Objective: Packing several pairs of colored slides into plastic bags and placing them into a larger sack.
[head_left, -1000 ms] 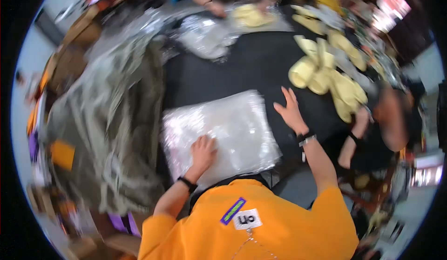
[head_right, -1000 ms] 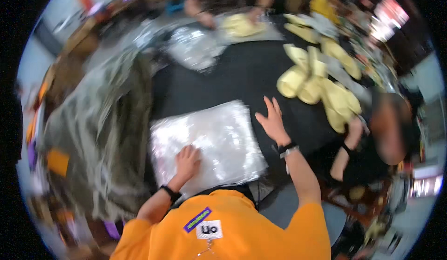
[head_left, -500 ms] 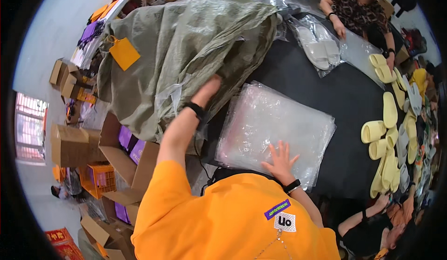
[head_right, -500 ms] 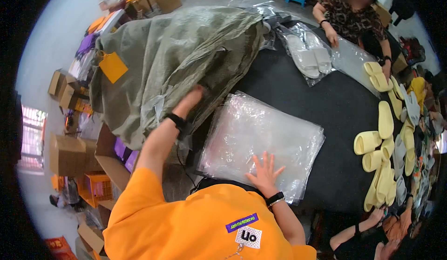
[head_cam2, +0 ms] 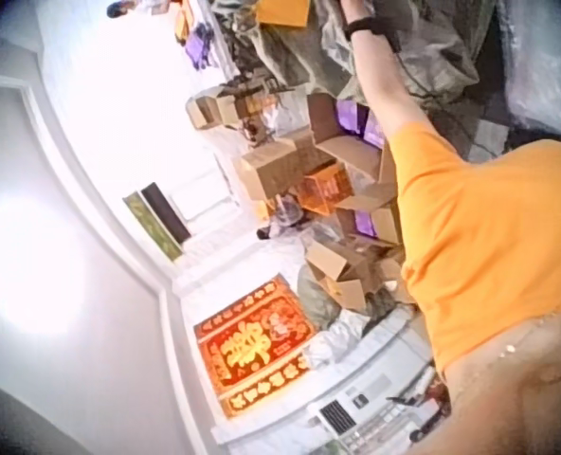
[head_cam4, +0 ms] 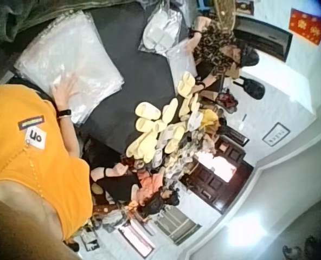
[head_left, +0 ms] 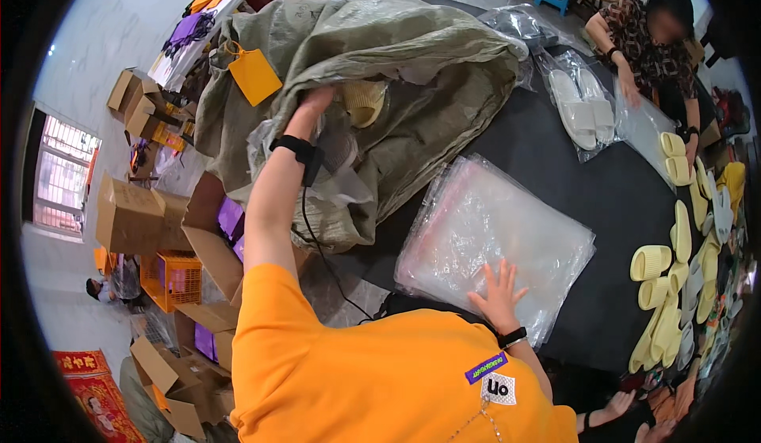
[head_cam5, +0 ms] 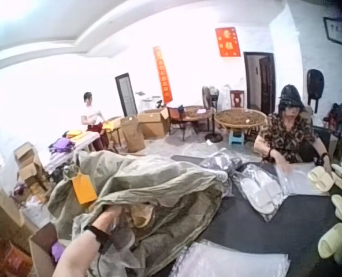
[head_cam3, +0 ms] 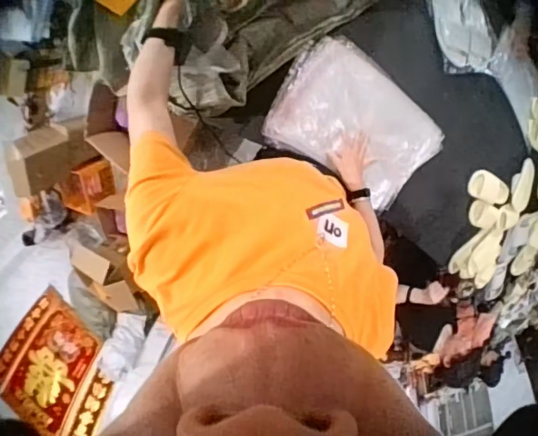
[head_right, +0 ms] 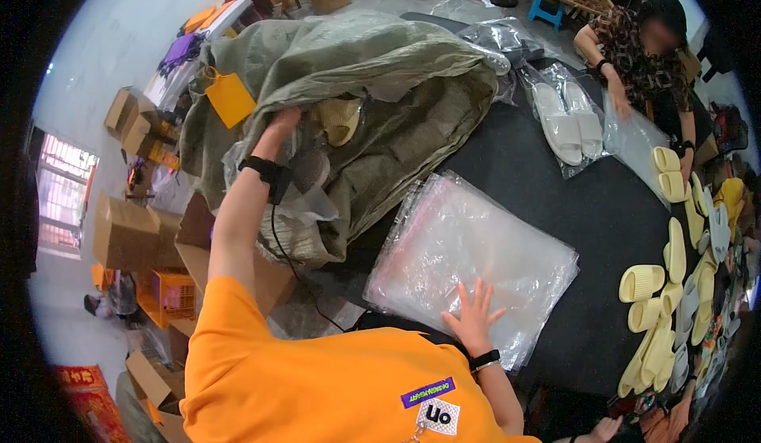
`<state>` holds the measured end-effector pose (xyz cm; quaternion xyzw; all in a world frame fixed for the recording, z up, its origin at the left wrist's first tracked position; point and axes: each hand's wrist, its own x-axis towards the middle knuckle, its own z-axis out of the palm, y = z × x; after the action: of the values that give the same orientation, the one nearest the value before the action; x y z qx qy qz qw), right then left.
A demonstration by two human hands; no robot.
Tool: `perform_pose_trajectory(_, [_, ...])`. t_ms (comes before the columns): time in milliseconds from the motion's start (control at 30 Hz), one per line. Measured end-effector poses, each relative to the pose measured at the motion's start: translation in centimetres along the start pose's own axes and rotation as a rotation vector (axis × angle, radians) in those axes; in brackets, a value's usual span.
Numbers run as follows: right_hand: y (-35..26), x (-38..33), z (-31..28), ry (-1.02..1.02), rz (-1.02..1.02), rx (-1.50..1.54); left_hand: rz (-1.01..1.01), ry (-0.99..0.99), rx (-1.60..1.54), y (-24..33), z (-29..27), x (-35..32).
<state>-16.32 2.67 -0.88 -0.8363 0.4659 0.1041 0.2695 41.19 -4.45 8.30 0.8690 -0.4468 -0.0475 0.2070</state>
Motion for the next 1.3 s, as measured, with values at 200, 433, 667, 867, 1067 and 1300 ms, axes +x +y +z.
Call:
perform_pose_trajectory(200, [0.3, 0.1, 0.3, -0.018, 0.036, 0.020, -0.046, -0.574, -0.109, 5.0, 3.5, -5.9])
perform_pose_trajectory(433, [0.5, 0.0, 0.7, -0.015, 0.025, 0.056, -0.303, -0.282, -0.011, -0.7, 12.5, -14.1])
perform_pose_trajectory(667, [0.5, 0.0, 0.7, 0.004, -0.026, 0.062, 0.076, 0.246, 0.334, -5.8, 8.5, -13.2])
perform_pose_trajectory(867, [0.7, -0.1, 1.2, 0.027, -0.004, 0.026, -0.086, -0.013, -0.479, 6.4, -7.5, -13.8])
perform_pose_trajectory(1067, [1.6, -0.3, 0.8, 0.025, -0.046, 0.075, 0.015, -0.234, -1.168, 12.2, -11.4, -15.8])
perform_pose_trajectory(1300, [-0.4, 2.0, -3.8, 0.086, -0.318, 0.647, 0.167, -0.728, -1.187, 16.5, -8.8, -16.0])
